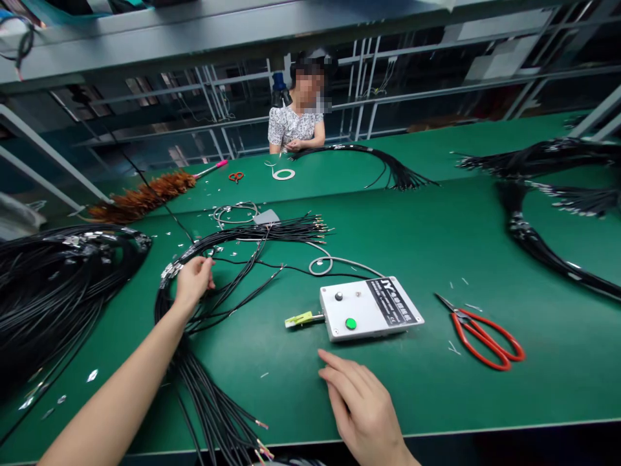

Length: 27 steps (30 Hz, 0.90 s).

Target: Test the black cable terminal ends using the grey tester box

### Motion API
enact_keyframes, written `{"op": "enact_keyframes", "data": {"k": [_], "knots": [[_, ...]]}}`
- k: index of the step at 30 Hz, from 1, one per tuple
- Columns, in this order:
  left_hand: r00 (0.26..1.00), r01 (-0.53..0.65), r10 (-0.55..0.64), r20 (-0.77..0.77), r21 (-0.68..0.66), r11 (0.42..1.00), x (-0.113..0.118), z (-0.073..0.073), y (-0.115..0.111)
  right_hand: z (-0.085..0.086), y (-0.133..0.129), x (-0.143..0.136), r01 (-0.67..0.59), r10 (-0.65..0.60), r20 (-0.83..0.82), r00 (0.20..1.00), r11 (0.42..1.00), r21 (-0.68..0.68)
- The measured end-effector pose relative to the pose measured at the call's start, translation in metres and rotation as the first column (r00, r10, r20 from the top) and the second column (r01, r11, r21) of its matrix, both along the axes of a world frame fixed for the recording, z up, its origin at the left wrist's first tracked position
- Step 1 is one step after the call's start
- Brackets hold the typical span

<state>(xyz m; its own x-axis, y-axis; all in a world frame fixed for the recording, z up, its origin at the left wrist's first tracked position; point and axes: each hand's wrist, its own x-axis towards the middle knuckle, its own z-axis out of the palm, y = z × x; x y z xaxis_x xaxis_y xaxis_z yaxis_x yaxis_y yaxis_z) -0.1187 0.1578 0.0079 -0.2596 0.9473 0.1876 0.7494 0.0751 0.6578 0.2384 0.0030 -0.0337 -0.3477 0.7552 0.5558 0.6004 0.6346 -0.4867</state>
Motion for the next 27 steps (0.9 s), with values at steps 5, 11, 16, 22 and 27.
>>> {"op": "enact_keyframes", "data": {"k": [5, 11, 16, 22, 27], "knots": [[0.995, 0.104, -0.104, -0.008, 0.022, 0.994, 0.017, -0.002, -0.036, -0.004, 0.000, 0.000, 0.022, -0.023, -0.033, 0.999, 0.999, -0.027], [0.521, 0.795, -0.845, 0.119, -0.428, 0.430, 0.058, 0.032, -0.146, -0.003, -0.001, -0.004, 0.023, -0.024, -0.042, 0.999, 0.999, -0.037], [0.536, 0.748, -0.837, 0.113, -0.523, 0.409, 0.066, 0.036, -0.161, 0.001, -0.001, -0.007, -0.017, 0.017, -0.013, 1.000, 0.999, -0.045], [0.605, 0.779, -0.712, 0.357, -0.447, 0.439, 0.060, 0.030, -0.152, 0.005, -0.002, -0.009, -0.015, 0.014, -0.009, 1.000, 0.994, -0.105], [0.616, 0.787, -0.648, 0.448, -0.334, 0.518, 0.058, 0.026, -0.152, 0.022, -0.017, -0.037, -0.129, 0.081, -0.150, 0.985, 0.929, -0.347]]}}
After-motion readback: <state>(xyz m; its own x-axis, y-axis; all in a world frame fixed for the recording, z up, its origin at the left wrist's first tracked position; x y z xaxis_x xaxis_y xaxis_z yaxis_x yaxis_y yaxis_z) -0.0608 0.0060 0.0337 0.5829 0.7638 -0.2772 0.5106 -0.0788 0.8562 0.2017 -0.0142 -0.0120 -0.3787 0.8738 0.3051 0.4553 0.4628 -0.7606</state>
